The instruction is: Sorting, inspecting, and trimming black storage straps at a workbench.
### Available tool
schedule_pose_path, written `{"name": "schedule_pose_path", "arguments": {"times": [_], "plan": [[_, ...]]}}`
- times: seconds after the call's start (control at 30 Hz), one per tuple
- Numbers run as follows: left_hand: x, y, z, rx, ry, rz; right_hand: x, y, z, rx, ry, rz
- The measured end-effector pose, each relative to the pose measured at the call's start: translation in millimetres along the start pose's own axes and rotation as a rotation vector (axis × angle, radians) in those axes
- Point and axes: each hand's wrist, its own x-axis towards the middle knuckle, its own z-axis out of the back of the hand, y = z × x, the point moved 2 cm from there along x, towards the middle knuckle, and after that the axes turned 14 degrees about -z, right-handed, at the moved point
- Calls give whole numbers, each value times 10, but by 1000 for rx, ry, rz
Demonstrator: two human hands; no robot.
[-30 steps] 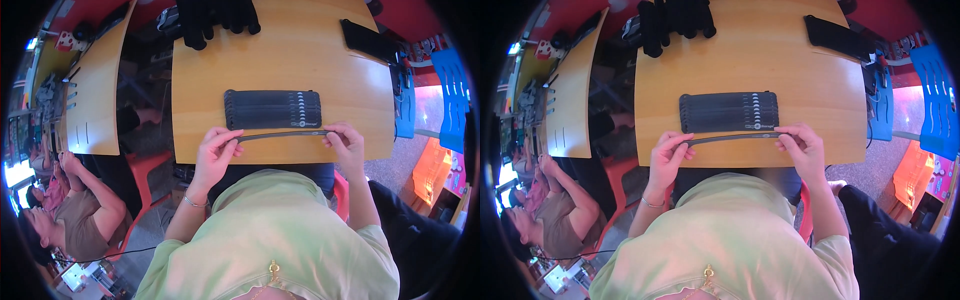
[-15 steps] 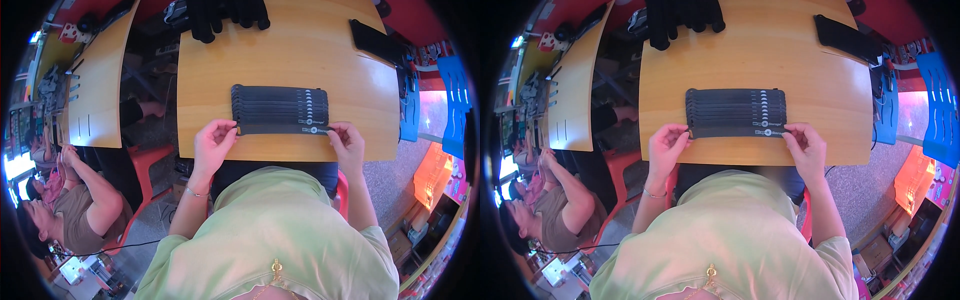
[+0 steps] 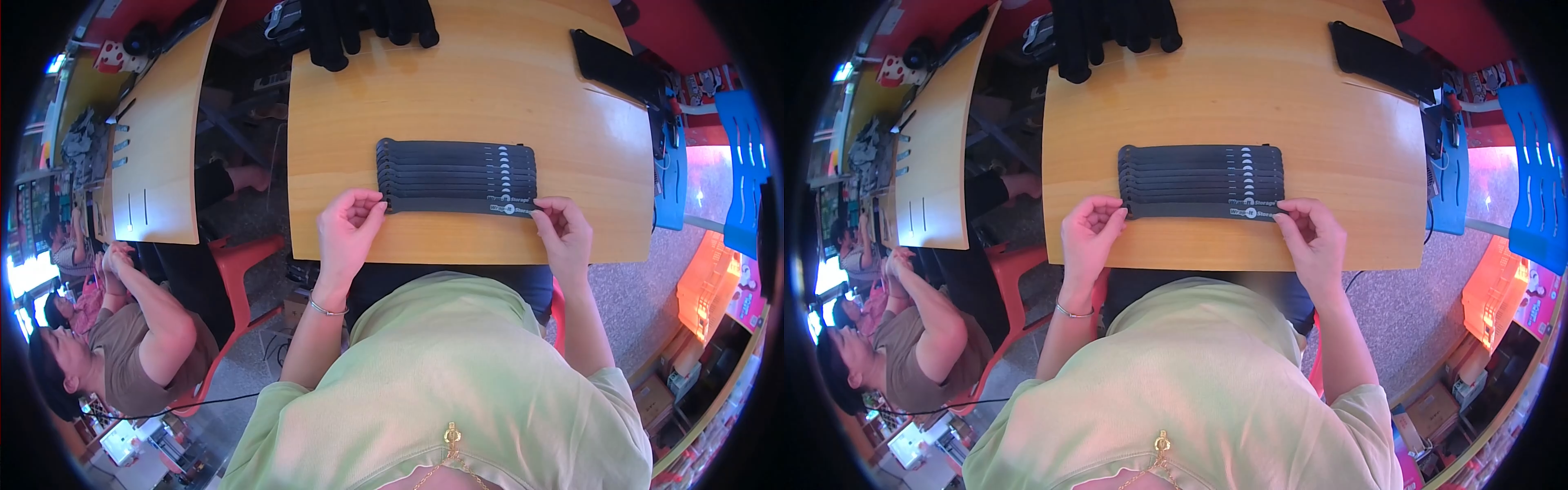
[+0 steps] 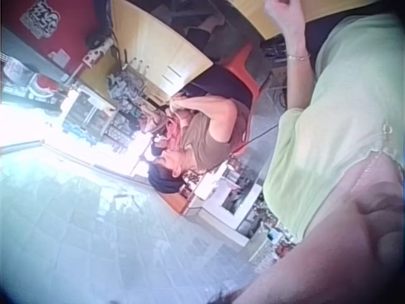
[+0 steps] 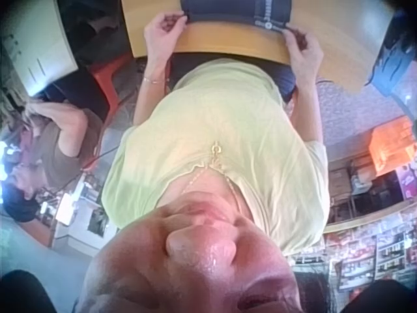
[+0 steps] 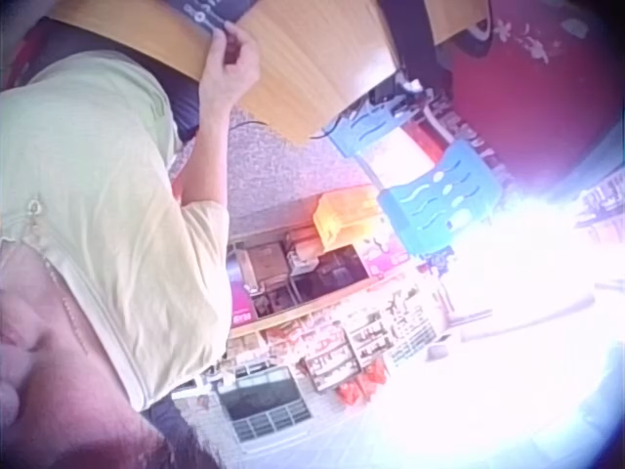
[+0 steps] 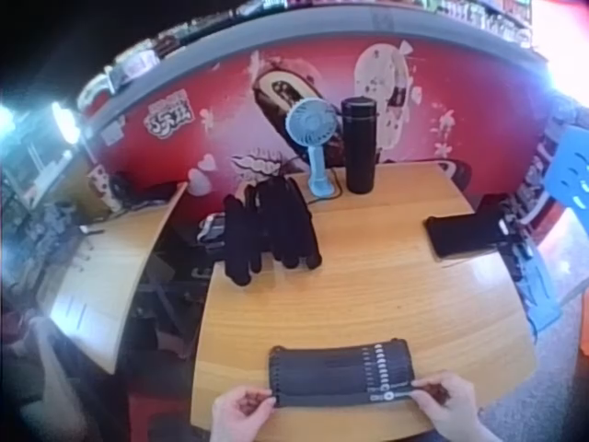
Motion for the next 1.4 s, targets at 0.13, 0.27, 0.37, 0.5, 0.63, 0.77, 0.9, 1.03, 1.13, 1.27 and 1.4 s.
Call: {"name": "schedule_pose_path", "arguments": {"times": [0.13,0.27,0.37,0.5,0.63,0.77,0.9,1.03,1.13,1.27,1.4], "plan": [[16,-4,2,19,3,7,2,3,-3,-23,-5,2],[27,-26,13,26,2,28,1,17,-12,-15,-5,1],[35,-44,18,29,0,37,6,17,-16,-16,-10,-1],[42,-40,18,52,4,45,6,31,-19,-28,-12,-5],[51,-54,3,58,9,45,6,52,-24,-61,-34,16],[42,-49,-11,30,-9,84,28,31,-39,-99,-67,13],[53,-52,-16,62,3,66,36,45,-50,-81,-92,-17],[57,-51,-18,61,0,60,52,65,-62,-142,-120,-13],[58,-40,-18,74,-2,51,64,75,-70,-175,-128,-9],[46,-23,-17,85,-2,36,63,84,-80,-192,-141,-6],[38,-30,-26,81,-3,34,53,89,-81,-202,-153,-6]]}}
